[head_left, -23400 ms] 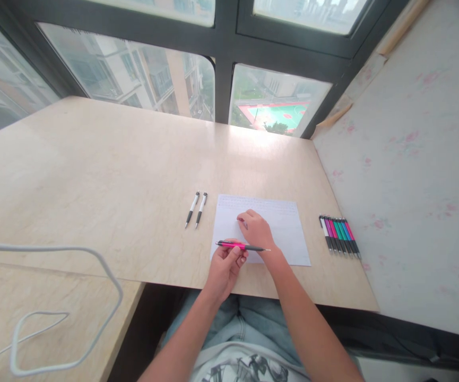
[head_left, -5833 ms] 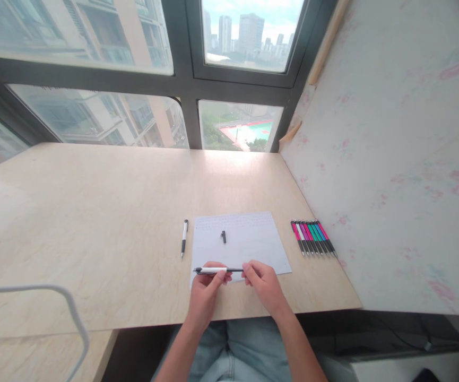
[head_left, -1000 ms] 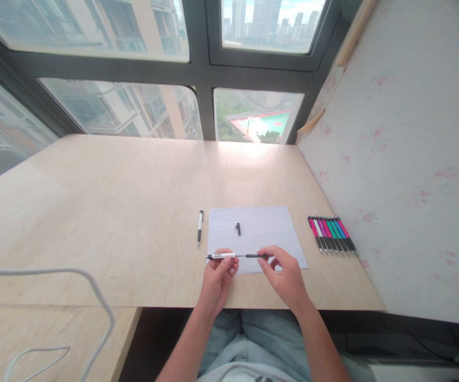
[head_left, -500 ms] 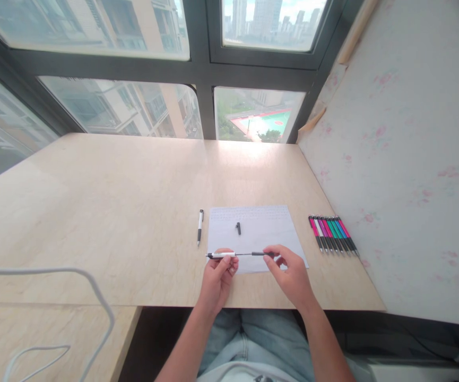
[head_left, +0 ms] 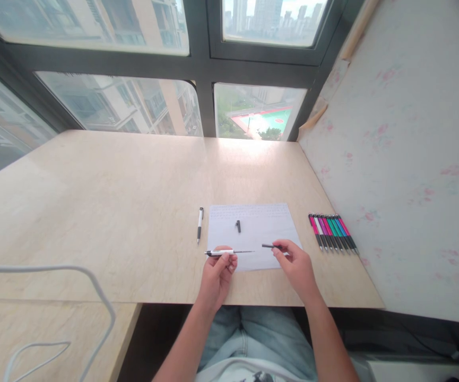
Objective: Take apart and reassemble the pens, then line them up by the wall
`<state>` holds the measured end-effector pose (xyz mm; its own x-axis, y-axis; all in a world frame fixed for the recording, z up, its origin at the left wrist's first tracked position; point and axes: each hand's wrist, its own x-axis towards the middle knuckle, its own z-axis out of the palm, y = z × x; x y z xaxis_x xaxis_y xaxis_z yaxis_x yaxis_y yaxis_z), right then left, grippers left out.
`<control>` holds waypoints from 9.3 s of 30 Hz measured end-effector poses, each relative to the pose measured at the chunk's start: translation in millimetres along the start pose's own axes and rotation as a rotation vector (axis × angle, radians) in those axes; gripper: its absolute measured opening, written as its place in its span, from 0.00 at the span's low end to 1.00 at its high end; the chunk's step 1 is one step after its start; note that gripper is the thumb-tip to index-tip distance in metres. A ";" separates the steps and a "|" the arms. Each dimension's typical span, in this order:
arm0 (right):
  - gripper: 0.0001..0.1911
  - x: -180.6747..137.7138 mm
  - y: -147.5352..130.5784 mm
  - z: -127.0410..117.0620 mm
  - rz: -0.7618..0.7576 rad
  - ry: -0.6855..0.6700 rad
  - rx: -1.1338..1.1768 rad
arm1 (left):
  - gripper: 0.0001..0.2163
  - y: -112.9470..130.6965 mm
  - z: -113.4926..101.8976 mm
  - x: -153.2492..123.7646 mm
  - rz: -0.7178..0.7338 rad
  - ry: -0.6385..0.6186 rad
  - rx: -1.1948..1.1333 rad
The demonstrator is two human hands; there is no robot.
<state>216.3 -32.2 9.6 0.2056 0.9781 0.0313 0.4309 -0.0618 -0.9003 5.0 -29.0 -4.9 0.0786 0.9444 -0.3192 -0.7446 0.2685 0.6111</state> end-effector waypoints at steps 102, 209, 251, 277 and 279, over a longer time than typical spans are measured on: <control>0.08 -5.0 -54.3 16.4 -0.215 -0.268 -0.065 | 0.07 0.7 7.0 -2.8 -0.014 -0.125 0.218; 0.08 -0.7 -34.3 -25.5 -0.083 -0.465 -0.238 | 0.09 2.2 8.1 2.5 -0.051 -0.001 0.065; 0.12 -14.2 -31.2 62.7 0.581 -0.292 1.106 | 0.10 7.1 31.0 -5.4 0.134 0.074 0.695; 0.12 13.3 -16.2 33.2 0.298 -0.082 0.418 | 0.10 -3.8 13.9 -1.6 0.038 0.018 0.291; 0.11 26.3 -12.9 33.8 0.221 -0.043 0.262 | 0.10 -3.0 12.9 -1.4 0.029 0.003 0.247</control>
<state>186.4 1.0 7.4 0.2293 0.9545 -0.1906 0.1386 -0.2259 -0.9643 15.7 -28.7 3.0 0.0575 0.9520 -0.3007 -0.5620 0.2798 0.7784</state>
